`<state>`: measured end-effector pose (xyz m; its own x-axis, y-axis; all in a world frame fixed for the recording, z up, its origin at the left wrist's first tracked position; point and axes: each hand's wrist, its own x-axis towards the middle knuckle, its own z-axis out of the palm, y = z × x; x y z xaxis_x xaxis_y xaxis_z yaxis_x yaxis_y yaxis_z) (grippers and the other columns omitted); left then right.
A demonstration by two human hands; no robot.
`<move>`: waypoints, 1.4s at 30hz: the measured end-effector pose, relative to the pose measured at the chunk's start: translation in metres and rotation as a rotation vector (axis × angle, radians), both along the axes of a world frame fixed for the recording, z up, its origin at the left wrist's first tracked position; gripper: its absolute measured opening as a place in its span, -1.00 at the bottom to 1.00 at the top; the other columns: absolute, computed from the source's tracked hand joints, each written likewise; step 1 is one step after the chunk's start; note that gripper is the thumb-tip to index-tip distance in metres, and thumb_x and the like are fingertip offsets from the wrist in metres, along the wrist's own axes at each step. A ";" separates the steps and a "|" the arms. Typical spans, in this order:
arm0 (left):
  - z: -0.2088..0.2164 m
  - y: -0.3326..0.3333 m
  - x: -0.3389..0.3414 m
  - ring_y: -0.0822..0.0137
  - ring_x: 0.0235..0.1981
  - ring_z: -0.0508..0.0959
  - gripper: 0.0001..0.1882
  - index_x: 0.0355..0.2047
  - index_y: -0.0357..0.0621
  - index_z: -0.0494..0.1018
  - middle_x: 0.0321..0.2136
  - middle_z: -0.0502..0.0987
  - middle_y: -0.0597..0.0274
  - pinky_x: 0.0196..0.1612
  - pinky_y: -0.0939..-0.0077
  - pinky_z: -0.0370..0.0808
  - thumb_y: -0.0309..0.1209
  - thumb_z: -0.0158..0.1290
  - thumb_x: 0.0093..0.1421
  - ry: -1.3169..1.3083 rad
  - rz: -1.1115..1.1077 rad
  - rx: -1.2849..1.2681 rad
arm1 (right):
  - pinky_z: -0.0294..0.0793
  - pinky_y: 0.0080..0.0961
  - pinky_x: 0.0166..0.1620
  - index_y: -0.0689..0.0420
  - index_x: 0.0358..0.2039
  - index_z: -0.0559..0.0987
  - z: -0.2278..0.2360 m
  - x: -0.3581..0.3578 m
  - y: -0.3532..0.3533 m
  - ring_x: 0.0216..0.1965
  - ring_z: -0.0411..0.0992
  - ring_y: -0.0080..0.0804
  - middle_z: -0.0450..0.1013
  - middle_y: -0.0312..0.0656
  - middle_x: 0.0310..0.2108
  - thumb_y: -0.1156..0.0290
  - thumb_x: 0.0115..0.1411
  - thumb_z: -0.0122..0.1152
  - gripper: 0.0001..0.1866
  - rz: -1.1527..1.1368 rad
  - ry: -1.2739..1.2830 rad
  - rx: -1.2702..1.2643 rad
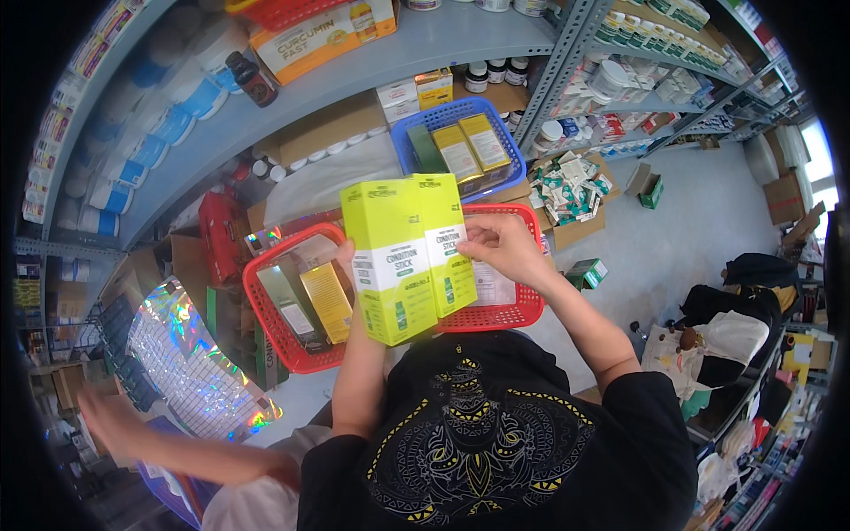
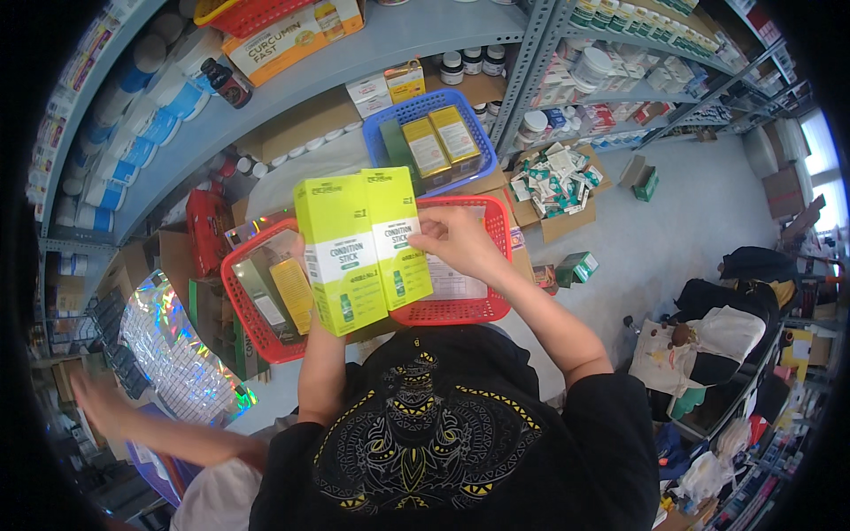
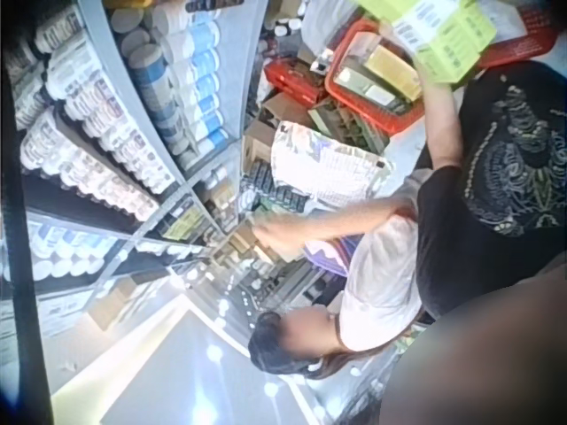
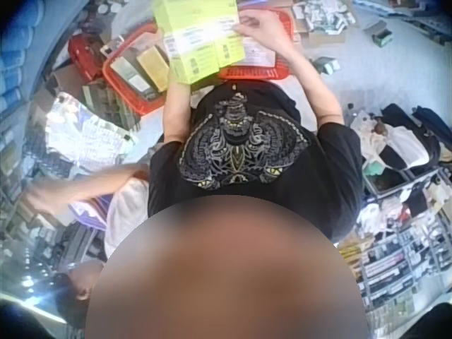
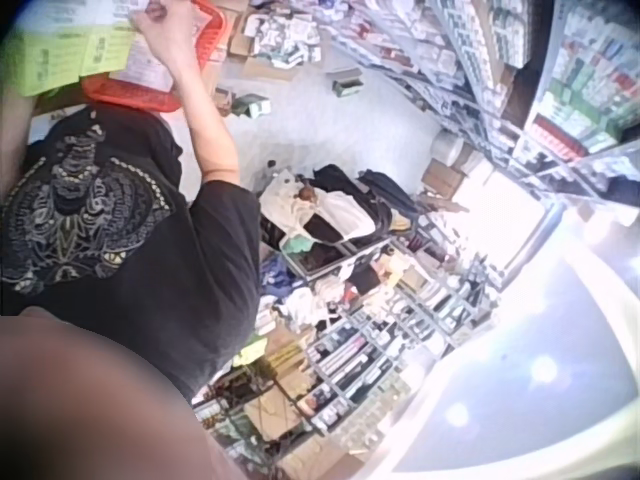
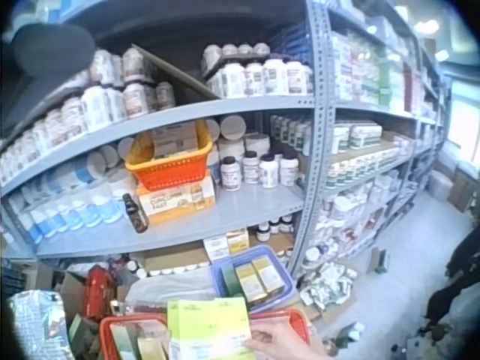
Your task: The person sorts various boxed and bottled supplies from shelves into multiple colored plastic baskets. They pick up items, place them into baskets, and occasionally move baskets around the workspace.
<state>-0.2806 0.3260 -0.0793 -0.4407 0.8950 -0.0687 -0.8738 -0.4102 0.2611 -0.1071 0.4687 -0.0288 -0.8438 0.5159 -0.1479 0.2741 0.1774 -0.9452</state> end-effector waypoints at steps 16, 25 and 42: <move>0.021 0.022 0.085 0.14 0.05 0.38 -0.13 0.21 -0.21 0.07 0.08 0.29 -0.05 0.07 0.34 0.35 0.01 0.05 -0.03 0.681 -0.981 -0.125 | 0.42 -0.36 -0.24 0.23 -0.28 0.56 0.066 -0.079 -0.006 -0.34 0.48 -0.19 0.51 -0.03 -0.37 0.28 0.16 -0.02 -0.70 1.226 -0.212 0.280; 0.037 0.004 0.122 -0.28 0.25 -0.10 0.05 0.30 0.17 -0.17 0.19 -0.08 -0.44 0.26 0.07 -0.10 0.17 0.08 -0.12 1.595 -1.189 -0.008 | 0.45 -0.44 -0.27 0.24 -0.29 0.57 0.048 -0.041 -0.030 -0.39 0.49 -0.32 0.52 -0.11 -0.44 0.35 0.06 0.15 -0.75 1.146 -0.158 0.057; 0.027 0.017 0.115 -0.06 0.25 0.02 -0.02 0.29 0.04 -0.12 0.19 0.03 -0.25 0.25 0.21 -0.03 0.11 0.04 -0.05 1.619 -1.287 0.009 | 0.45 -0.35 -0.36 0.26 -0.22 0.51 0.052 -0.057 -0.041 -0.44 0.50 -0.23 0.49 -0.05 -0.56 0.59 -0.22 0.20 -0.59 1.035 -0.127 0.104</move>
<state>-0.1653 0.3429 -0.0528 0.6571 0.6718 -0.3419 0.3690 0.1087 0.9230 -0.1639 0.4274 0.0235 -0.8620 -0.4337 -0.2626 0.0385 0.4605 -0.8868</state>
